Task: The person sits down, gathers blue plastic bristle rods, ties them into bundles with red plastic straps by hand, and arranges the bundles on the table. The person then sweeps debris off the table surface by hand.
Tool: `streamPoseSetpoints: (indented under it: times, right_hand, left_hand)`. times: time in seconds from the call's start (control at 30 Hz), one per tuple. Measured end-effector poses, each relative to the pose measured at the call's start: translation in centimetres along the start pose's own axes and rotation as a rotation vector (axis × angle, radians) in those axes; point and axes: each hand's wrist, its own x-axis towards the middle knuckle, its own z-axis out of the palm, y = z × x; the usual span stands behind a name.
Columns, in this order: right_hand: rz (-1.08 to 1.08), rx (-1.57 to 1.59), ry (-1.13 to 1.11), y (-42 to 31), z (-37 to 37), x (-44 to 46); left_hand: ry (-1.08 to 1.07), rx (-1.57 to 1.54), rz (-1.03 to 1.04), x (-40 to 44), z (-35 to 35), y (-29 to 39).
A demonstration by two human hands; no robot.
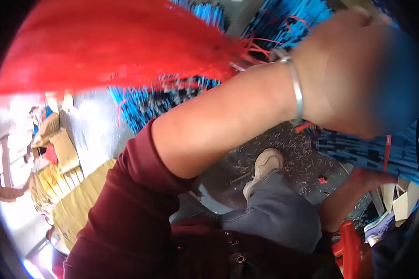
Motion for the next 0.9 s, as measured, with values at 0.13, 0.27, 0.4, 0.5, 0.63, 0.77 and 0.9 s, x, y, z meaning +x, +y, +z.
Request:
streamPoseSetpoints:
  times: [0.13,0.27,0.4,0.5,0.63,0.77,0.9]
  right_hand:
    - [0.097,-0.130,-0.010,-0.8,-2.1,-5.1]
    - [0.187,-0.248,-0.104,-0.6,-1.1,-9.7]
    - [0.265,-0.363,-0.273,0.3,2.5,-13.4]
    - [0.317,-0.436,-0.436,1.3,6.0,-15.7]
    - [0.365,-0.540,-0.727,2.2,12.2,-18.4]
    - [0.457,-0.495,-1.184,4.4,22.7,-21.2]
    - [0.195,-0.884,-1.300,9.3,36.5,-28.6]
  left_hand:
    - [-0.001,-0.124,-0.057,-4.8,-3.1,2.0]
    - [0.011,-0.256,-0.161,-11.9,-8.6,5.4]
    - [-0.026,-0.202,-0.318,-18.4,-15.3,7.5]
    - [0.011,-0.144,-0.369,-22.0,-20.4,8.7]
    - [0.070,-0.080,-0.365,-25.6,-27.0,10.2]
    - [0.185,0.025,-0.538,-31.9,-32.4,11.6]
    - [0.492,-0.253,-0.864,-36.5,-35.6,11.4]
